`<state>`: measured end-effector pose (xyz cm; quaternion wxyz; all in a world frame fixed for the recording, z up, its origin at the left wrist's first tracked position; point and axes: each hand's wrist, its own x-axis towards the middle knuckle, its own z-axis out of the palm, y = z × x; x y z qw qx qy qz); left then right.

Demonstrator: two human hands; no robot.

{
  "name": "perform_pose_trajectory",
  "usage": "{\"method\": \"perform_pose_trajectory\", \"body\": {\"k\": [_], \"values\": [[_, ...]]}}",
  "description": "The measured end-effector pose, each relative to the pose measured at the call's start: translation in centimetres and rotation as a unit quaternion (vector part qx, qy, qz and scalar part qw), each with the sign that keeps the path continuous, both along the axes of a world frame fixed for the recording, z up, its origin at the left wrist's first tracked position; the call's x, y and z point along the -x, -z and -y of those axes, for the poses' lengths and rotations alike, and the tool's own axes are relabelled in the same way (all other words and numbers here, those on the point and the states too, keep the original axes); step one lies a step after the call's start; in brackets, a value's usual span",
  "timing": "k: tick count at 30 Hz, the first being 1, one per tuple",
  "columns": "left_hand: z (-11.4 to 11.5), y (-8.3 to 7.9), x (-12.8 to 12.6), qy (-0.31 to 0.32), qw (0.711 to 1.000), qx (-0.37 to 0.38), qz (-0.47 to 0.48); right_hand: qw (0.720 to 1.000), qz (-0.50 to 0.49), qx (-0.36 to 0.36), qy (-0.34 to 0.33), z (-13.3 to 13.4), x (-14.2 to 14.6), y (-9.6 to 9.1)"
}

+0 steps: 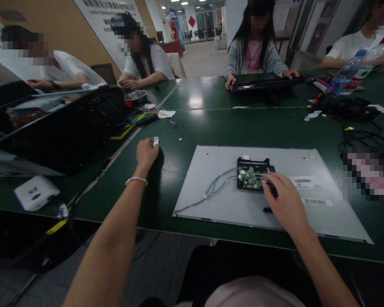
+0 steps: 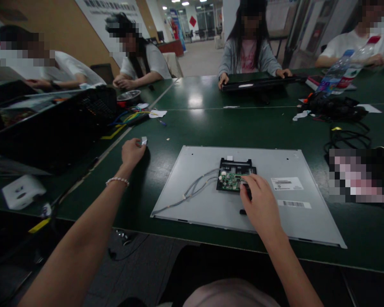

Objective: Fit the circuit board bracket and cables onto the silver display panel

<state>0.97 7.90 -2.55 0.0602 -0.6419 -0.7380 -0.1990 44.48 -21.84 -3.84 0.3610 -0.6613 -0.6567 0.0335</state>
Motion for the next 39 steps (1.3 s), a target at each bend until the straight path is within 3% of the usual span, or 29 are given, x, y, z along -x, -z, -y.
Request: {"method": "perform_pose_trajectory", "body": {"k": [4,11,21,25,30,35,39], "values": [[0.4,0.0,0.0,0.051,0.998,-0.018,0.028,1.000,-0.005,-0.003,0.000,0.2,0.1,0.0],[1.9,-0.3,1.0,0.082,0.995,0.017,0.048,1.000,-0.003,-0.010,-0.001,0.6,0.3,-0.2],[5.4,-2.0,0.9,0.074,0.996,0.037,0.033,1.000,-0.013,-0.010,-0.008,1.1,0.4,-0.4],[7.2,-3.7,-2.3,0.113,0.993,0.010,0.031,1.000,-0.014,-0.009,-0.011,1.1,0.5,-0.1],[13.2,-5.5,-9.4,0.284,0.957,-0.055,-0.009,1.000,-0.022,-0.012,-0.017,0.7,1.1,0.1],[20.5,-4.3,-15.8,0.381,0.921,-0.064,-0.057,0.999,-0.020,-0.032,-0.038,0.5,2.3,-0.1],[23.3,-2.2,-18.5,0.413,0.908,-0.045,-0.057,0.995,0.005,-0.052,-0.082,0.1,3.6,-0.8]]}}
